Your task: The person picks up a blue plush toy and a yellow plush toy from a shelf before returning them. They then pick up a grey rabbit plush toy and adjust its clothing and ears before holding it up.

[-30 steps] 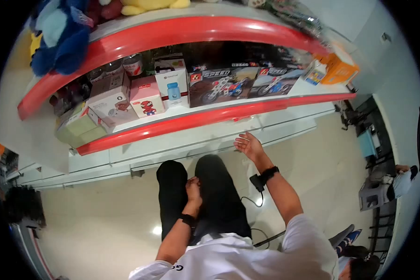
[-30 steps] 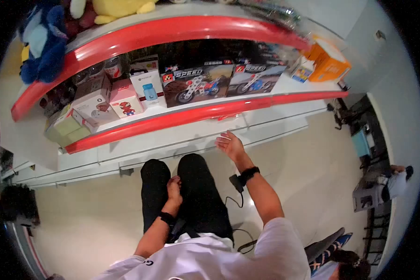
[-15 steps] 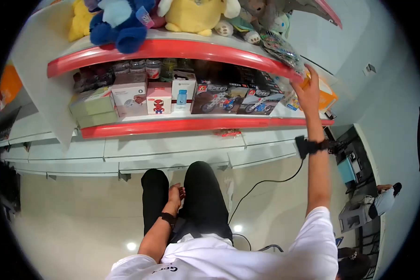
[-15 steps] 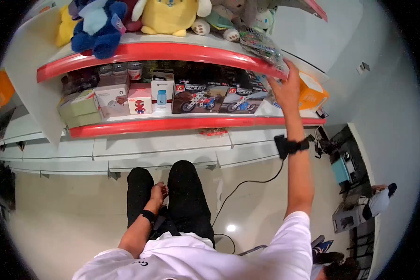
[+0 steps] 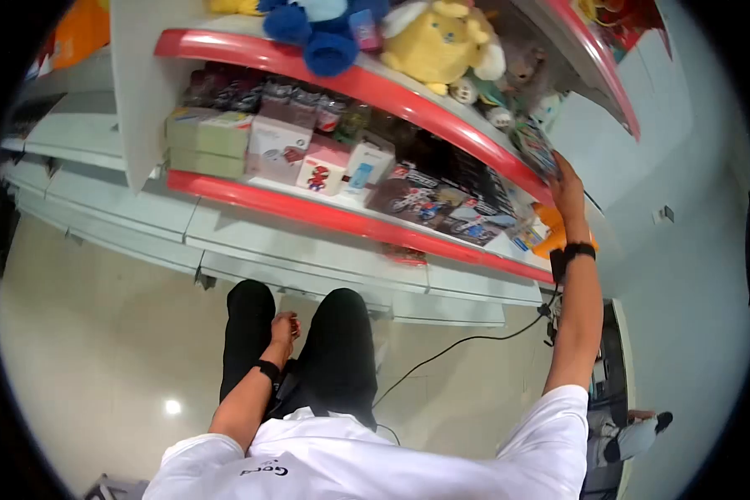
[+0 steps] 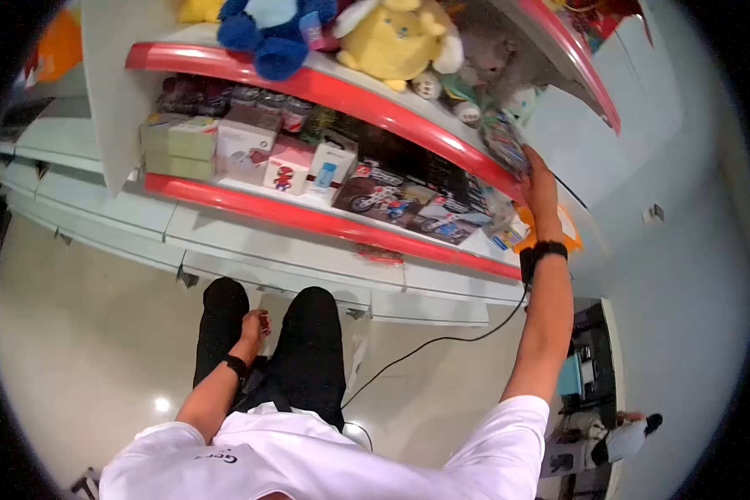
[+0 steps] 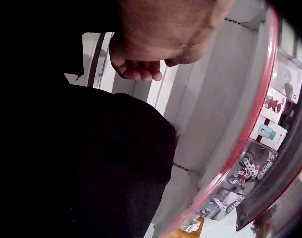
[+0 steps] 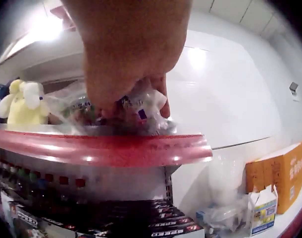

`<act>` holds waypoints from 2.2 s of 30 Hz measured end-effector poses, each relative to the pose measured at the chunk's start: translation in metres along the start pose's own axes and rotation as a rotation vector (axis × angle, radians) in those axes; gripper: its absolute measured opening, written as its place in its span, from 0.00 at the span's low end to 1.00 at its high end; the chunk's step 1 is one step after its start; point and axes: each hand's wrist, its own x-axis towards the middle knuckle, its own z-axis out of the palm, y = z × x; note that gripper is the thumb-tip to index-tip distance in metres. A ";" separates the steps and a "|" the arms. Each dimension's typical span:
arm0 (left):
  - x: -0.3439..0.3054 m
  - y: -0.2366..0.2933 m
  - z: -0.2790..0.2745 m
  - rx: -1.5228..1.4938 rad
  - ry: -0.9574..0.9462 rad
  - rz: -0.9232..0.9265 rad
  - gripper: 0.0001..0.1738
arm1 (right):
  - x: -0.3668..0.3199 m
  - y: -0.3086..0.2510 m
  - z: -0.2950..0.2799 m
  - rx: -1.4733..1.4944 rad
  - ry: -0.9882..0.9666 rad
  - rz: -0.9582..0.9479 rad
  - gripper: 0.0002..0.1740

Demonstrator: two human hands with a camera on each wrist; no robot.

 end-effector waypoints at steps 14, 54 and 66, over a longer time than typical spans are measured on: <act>0.013 0.002 -0.013 0.069 -0.021 -0.089 0.07 | -0.086 -0.060 0.015 1.150 1.092 0.712 0.16; -0.016 0.022 0.025 0.014 -0.053 -0.100 0.08 | -0.230 -0.105 0.425 1.429 0.342 0.961 0.13; -0.010 0.021 0.030 0.038 -0.120 -0.094 0.06 | -0.270 -0.088 0.495 1.657 0.583 1.838 0.09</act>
